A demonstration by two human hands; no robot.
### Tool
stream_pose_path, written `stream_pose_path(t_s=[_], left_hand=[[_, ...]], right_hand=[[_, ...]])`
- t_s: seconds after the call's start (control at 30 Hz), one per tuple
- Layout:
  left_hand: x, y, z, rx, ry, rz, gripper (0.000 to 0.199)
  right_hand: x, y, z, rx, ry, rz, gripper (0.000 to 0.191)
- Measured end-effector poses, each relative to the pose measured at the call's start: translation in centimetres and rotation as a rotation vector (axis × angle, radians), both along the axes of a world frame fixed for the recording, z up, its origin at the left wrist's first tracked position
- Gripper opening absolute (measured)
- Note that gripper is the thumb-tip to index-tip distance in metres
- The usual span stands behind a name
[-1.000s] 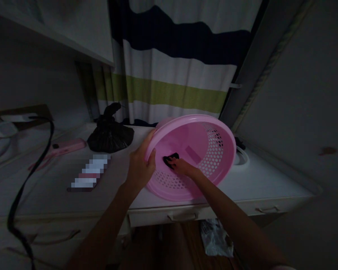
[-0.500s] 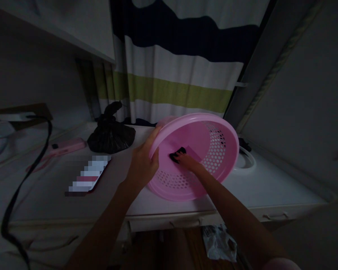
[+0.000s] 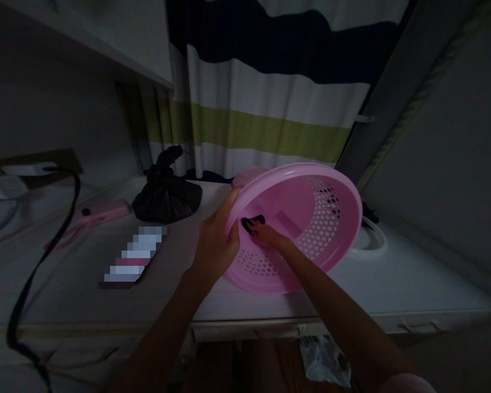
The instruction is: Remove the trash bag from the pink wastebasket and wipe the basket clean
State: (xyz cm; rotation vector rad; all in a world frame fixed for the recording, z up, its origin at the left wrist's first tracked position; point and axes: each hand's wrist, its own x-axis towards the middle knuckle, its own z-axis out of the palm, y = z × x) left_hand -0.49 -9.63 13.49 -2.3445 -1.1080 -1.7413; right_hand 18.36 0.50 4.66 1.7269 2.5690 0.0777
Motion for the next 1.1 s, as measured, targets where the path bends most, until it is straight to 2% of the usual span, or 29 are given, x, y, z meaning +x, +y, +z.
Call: stream_pose_path(t_s=[0.2,0.47,0.53,0.7,0.9,1.1], left_hand=[[0.3,-0.4,0.2,-0.032,-0.020,0.016,0.052],[0.9,-0.9,0.3,0.003,-0.012,-0.022,0.059],[0.8,-0.9,0.2,0.028,-0.009,-0.028,0.061],[0.6,-1.1,0.0,0.023,-0.004,-0.023,0.066],[0.8,-1.2,0.1,0.014,0.023,-0.006,0.064],[0.9,-1.1,0.2,0.025,0.068,-0.008,0.057]], right_hand=[[0.6,-3.7,-0.2,0.009,0.198,0.139,0.055],[-0.4,-6.6,0.5,0.026,0.262,0.207,0.051],[-0.3,-7.0,0.8,0.019,0.182,0.169,0.051],[1.2,-7.9,2.1,0.068,-0.113,-0.052,0.044],[3.3,-6.4,3.2,0.117,-0.228,-0.223,0.042],[2.8,-2.0,2.3,0.069,-0.181,-0.237,0.044]])
